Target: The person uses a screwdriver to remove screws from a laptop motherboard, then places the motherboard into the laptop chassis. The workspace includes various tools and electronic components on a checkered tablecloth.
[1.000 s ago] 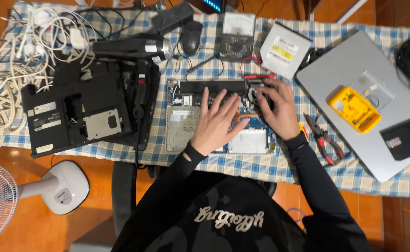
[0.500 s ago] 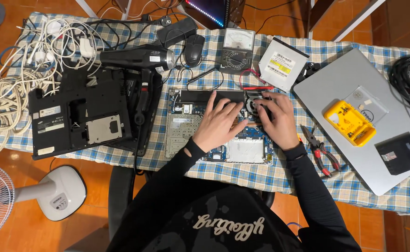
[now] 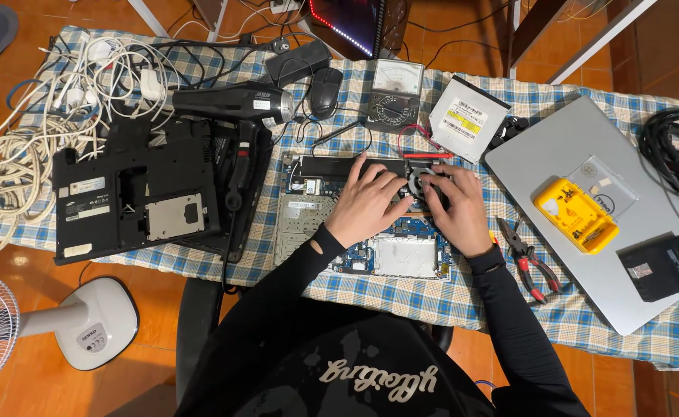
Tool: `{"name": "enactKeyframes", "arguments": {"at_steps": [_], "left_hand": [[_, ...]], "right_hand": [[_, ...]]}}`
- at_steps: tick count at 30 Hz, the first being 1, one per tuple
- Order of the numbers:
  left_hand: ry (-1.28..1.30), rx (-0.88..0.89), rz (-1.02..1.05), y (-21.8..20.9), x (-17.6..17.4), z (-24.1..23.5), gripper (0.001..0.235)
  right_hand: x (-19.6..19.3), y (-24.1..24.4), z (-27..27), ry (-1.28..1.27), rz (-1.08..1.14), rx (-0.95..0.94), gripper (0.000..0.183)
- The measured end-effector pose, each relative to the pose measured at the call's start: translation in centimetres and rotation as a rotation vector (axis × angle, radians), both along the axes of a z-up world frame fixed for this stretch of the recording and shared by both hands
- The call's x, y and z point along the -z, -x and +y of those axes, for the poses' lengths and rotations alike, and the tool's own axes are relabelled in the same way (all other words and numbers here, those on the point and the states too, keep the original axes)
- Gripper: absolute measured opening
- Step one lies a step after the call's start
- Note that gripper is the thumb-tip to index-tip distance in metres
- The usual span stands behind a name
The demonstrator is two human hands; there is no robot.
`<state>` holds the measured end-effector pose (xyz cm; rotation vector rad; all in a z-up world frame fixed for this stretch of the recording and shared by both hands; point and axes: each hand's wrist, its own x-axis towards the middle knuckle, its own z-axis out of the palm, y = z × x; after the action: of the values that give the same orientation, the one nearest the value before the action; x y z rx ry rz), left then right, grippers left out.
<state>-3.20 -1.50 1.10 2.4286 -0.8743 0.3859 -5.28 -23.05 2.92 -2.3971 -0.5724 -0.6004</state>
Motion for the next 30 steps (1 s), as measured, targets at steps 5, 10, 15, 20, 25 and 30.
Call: {"name": "enactKeyframes", "arguments": {"at_steps": [5,10,15,20,25,30], "left_hand": [[0.003,0.002,-0.02,-0.1,0.3,-0.1,0.044],[-0.012,0.001,-0.014,0.2,0.5,0.1,0.047],[-0.055,-0.005,-0.015,0.2,0.9,0.0,0.051],[-0.027,-0.022,-0.043,1.0,0.7,0.4,0.057],[0.022,-0.069,-0.057,4.1,0.4,1.4,0.063],[0.089,-0.124,-0.023,7.5,0.3,1.8,0.058]], "right_hand": [[0.1,-0.1,0.0,0.02,0.014,0.001,0.023],[-0.4,-0.1,0.3,0.023,0.008,-0.04,0.023],[-0.4,0.0,0.3,0.053,0.009,-0.067,0.022],[-0.6,0.0,0.1,0.057,-0.004,-0.108,0.02],[-0.7,0.0,0.1,0.081,-0.016,-0.132,0.014],[-1.1,0.1,0.1,0.102,0.004,-0.156,0.014]]}}
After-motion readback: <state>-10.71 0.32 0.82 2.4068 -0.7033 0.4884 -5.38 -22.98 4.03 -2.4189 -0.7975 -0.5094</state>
